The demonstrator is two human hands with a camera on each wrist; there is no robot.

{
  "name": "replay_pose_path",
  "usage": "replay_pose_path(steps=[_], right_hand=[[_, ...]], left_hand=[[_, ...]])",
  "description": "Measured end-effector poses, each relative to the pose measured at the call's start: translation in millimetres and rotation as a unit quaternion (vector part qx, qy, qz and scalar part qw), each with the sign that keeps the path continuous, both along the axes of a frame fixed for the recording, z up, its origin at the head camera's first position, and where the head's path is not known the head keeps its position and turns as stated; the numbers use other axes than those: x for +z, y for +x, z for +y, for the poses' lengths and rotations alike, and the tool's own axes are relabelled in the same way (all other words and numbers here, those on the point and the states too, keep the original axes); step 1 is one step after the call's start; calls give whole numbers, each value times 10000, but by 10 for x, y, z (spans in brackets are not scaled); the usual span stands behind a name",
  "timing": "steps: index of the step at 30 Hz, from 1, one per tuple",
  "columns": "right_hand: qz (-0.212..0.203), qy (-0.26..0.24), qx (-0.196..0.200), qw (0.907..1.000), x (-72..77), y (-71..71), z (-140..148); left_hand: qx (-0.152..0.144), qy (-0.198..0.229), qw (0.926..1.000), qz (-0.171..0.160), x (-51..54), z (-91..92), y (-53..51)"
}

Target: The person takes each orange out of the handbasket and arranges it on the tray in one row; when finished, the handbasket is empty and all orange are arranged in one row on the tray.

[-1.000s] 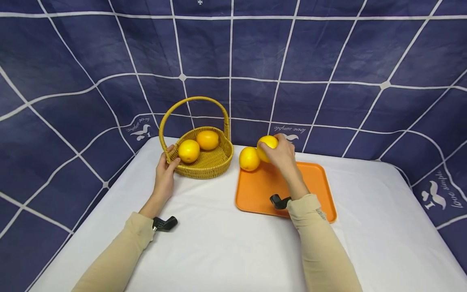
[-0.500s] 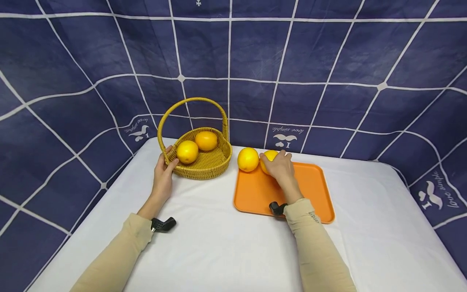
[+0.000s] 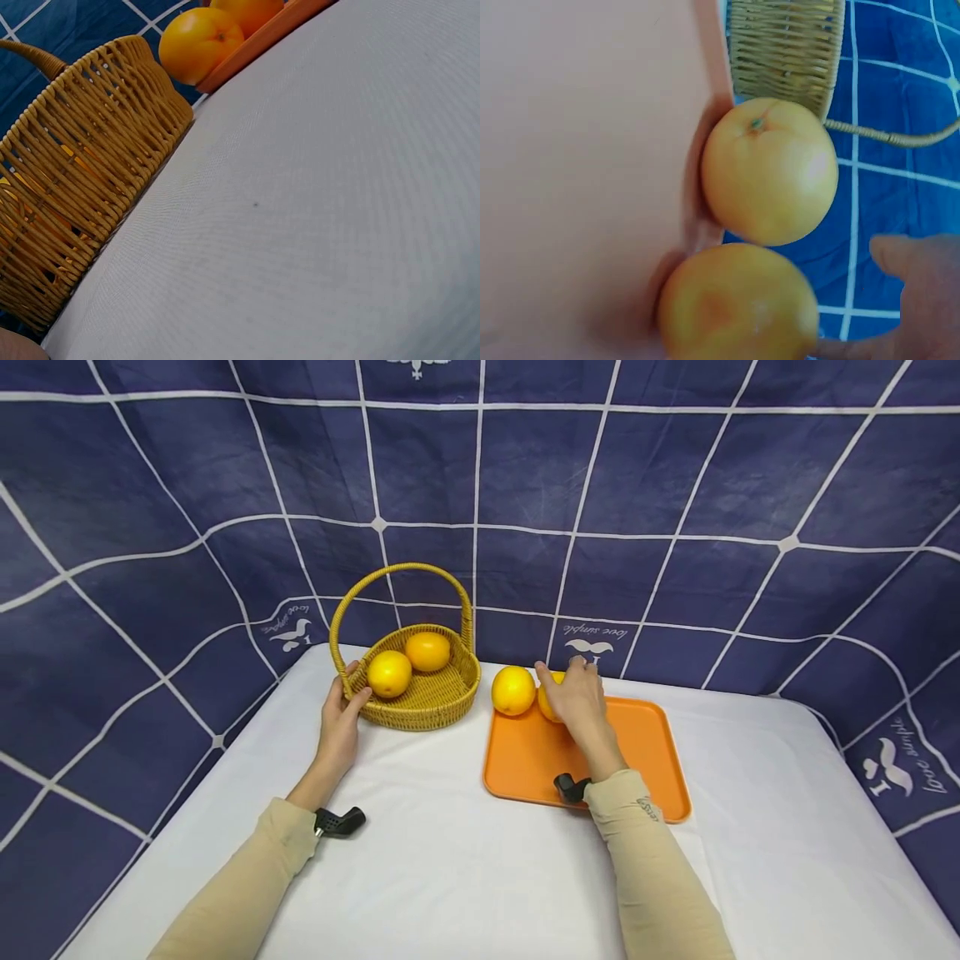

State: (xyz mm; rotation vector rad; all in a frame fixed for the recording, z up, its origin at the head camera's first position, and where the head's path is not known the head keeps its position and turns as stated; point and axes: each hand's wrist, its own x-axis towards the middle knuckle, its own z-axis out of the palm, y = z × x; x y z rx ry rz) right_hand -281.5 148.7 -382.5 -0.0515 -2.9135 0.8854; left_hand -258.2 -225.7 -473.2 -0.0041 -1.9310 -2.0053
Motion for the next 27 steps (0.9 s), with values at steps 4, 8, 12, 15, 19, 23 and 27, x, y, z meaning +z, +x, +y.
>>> replay_pose_path(steps=[4, 8, 12, 15, 19, 23, 27], right_hand=[[289, 26, 297, 9991, 71, 16, -122], [546, -79, 526, 9971, 125, 7, -276], [726, -234, 737, 9944, 151, -20, -454], [828, -307, 898, 9920, 166, -48, -618], [815, -530, 1192, 9881, 190, -72, -878], [619, -819, 1430, 9844, 196, -94, -1122], [490, -953, 1649, 9805, 149, -136, -1343]], left_hand=[[21, 14, 10000, 25, 1, 13, 1], [-20, 138, 9999, -24, 17, 19, 3], [-121, 293, 9995, -89, 71, 13, 35], [-178, 293, 9993, -151, 178, 23, 101], [-156, 275, 9993, -187, 272, 43, 171], [-165, 330, 9992, -171, 277, 47, 175], [-157, 300, 9993, -148, 267, 55, 165]])
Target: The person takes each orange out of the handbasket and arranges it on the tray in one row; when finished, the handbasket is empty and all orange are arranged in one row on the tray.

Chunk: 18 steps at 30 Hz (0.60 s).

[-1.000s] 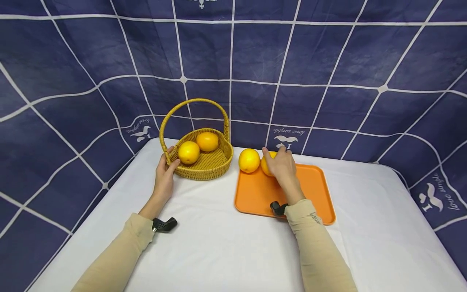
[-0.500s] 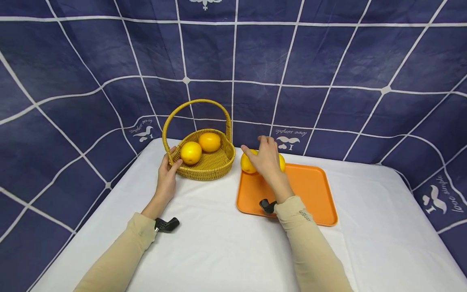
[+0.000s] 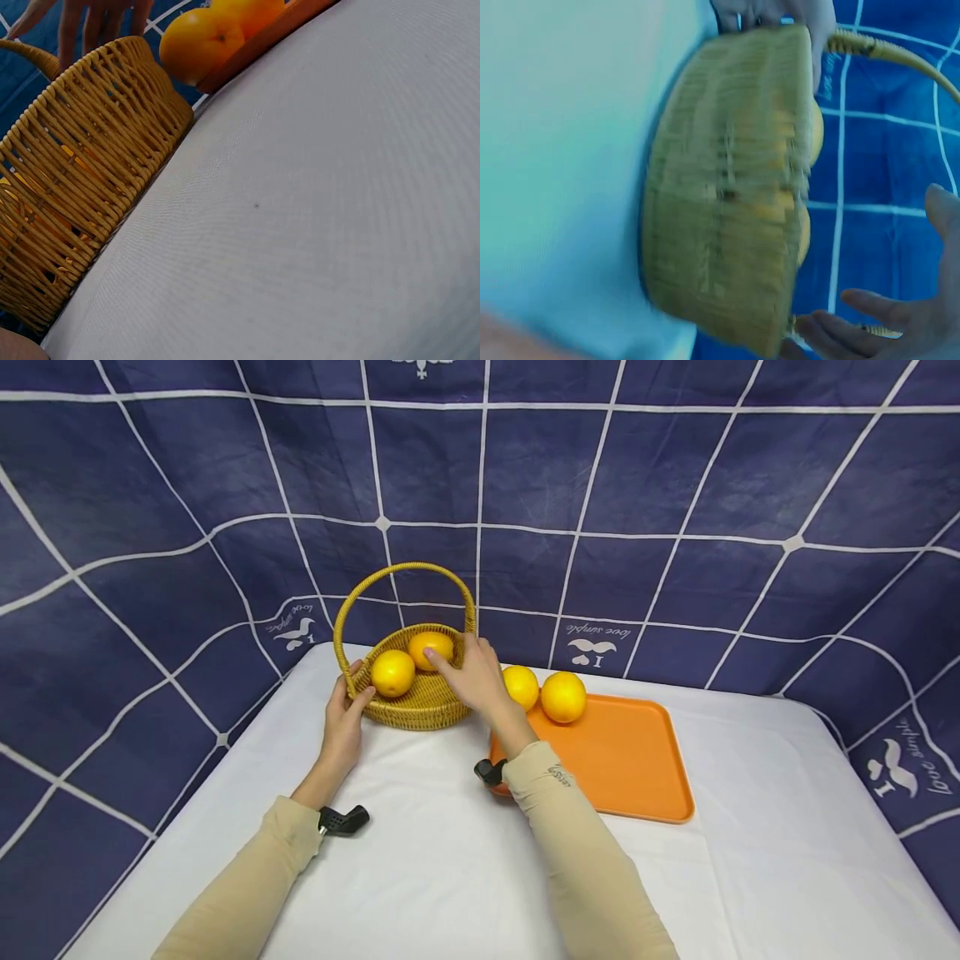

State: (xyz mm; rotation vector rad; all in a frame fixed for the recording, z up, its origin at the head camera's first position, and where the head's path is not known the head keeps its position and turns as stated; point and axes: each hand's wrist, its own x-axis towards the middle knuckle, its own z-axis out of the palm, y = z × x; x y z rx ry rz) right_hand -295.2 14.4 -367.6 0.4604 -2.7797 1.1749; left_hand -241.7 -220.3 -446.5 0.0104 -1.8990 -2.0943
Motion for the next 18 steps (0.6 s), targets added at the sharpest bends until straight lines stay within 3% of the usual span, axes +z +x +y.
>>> replay_pose_path(steps=[7, 18], right_hand=[[181, -14, 404, 9990, -79, -54, -341], [-93, -386, 932, 9949, -249, -200, -669]], left_hand=[[-52, -133, 9999, -58, 6, 7, 8], [-36, -193, 9997, -117, 18, -11, 8]])
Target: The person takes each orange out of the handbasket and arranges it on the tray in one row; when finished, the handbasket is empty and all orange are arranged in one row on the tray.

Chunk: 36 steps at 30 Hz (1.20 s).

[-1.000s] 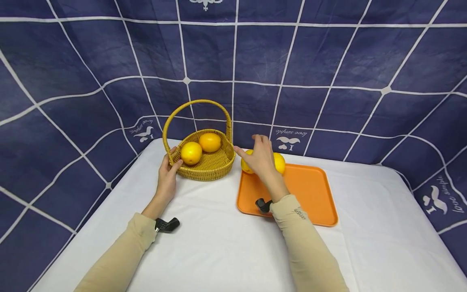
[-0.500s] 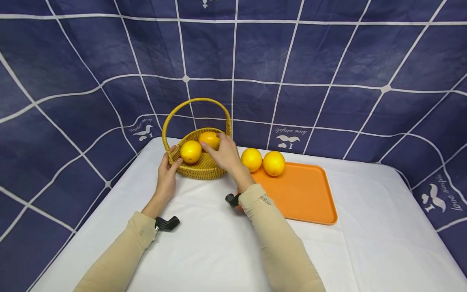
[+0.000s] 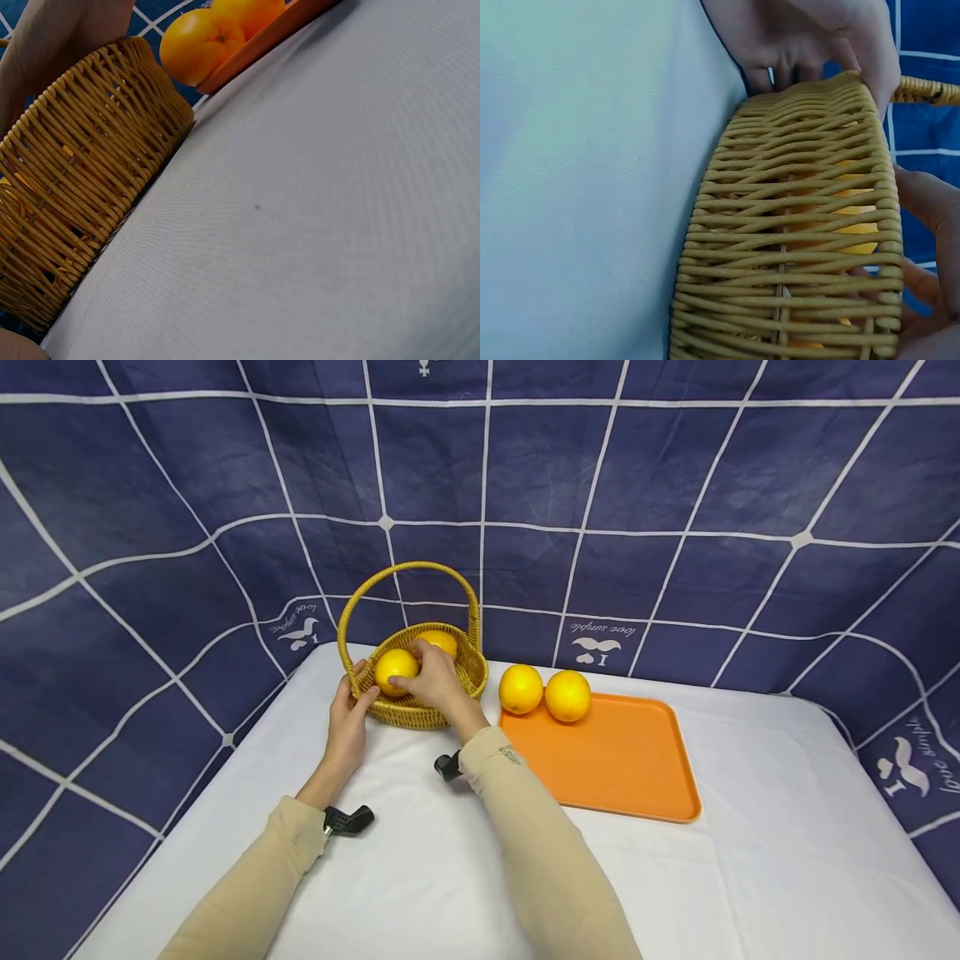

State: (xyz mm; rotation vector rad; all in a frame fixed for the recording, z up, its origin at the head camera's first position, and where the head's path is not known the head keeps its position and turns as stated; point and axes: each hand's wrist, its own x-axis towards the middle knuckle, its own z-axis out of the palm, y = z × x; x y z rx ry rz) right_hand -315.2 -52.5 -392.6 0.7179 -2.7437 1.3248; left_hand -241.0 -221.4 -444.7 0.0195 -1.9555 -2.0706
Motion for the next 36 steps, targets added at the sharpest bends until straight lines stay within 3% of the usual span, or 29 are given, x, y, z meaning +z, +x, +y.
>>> replay_pose_path(steps=[7, 13, 25, 36], right_hand=[[84, 426, 50, 9990, -36, -55, -48], [-173, 828, 279, 9960, -75, -68, -54], [212, 598, -210, 9978, -14, -9, -40], [370, 229, -483, 9979, 226, 270, 235]], left_hand=[[-38, 110, 9999, 100, -21, 38, -16], [-35, 84, 9999, 138, -10, 78, -17], [-17, 117, 9999, 35, 26, 34, 1], [-15, -90, 10000, -2, 26, 2, 21]])
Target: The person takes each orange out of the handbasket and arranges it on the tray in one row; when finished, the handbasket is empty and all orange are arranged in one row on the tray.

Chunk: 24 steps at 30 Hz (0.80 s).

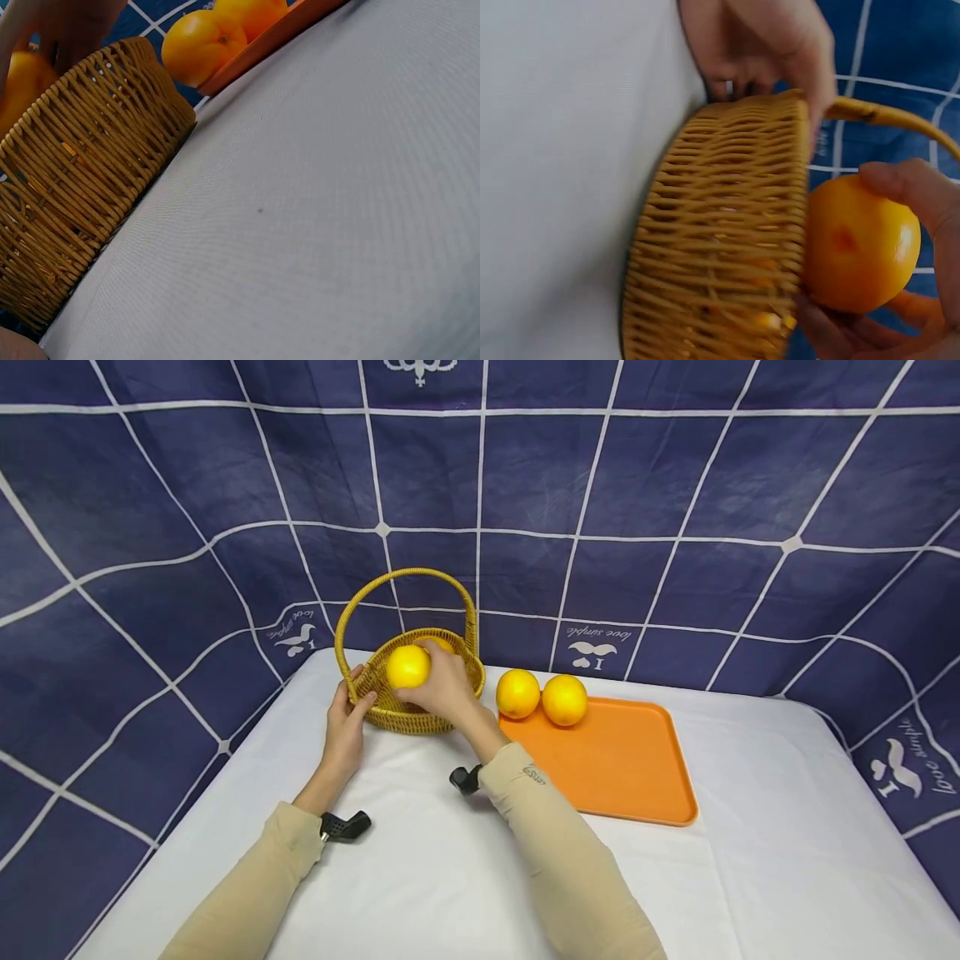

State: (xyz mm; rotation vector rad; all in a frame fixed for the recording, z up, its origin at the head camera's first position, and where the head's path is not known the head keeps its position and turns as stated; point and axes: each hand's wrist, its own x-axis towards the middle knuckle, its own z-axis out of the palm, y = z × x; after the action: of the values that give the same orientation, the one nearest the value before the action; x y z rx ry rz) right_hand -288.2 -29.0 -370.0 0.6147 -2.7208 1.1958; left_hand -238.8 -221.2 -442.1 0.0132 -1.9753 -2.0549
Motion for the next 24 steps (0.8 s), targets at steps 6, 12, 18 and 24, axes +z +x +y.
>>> replay_pose_path(steps=[6, 12, 18, 24], right_hand=[[27, -323, -291, 9990, 111, 184, 347], [252, -353, -807, 9958, 183, 310, 783], [313, -195, -1085, 9934, 261, 393, 1242], [534, -131, -1461, 9877, 237, 462, 1633]], left_hand=[[1, 30, 10000, -29, -23, 1, 4], [-79, 34, 10000, -30, -27, 32, -6], [-48, 15, 10000, -62, -10, 39, -9], [-17, -31, 9999, -114, -8, 6, -4]])
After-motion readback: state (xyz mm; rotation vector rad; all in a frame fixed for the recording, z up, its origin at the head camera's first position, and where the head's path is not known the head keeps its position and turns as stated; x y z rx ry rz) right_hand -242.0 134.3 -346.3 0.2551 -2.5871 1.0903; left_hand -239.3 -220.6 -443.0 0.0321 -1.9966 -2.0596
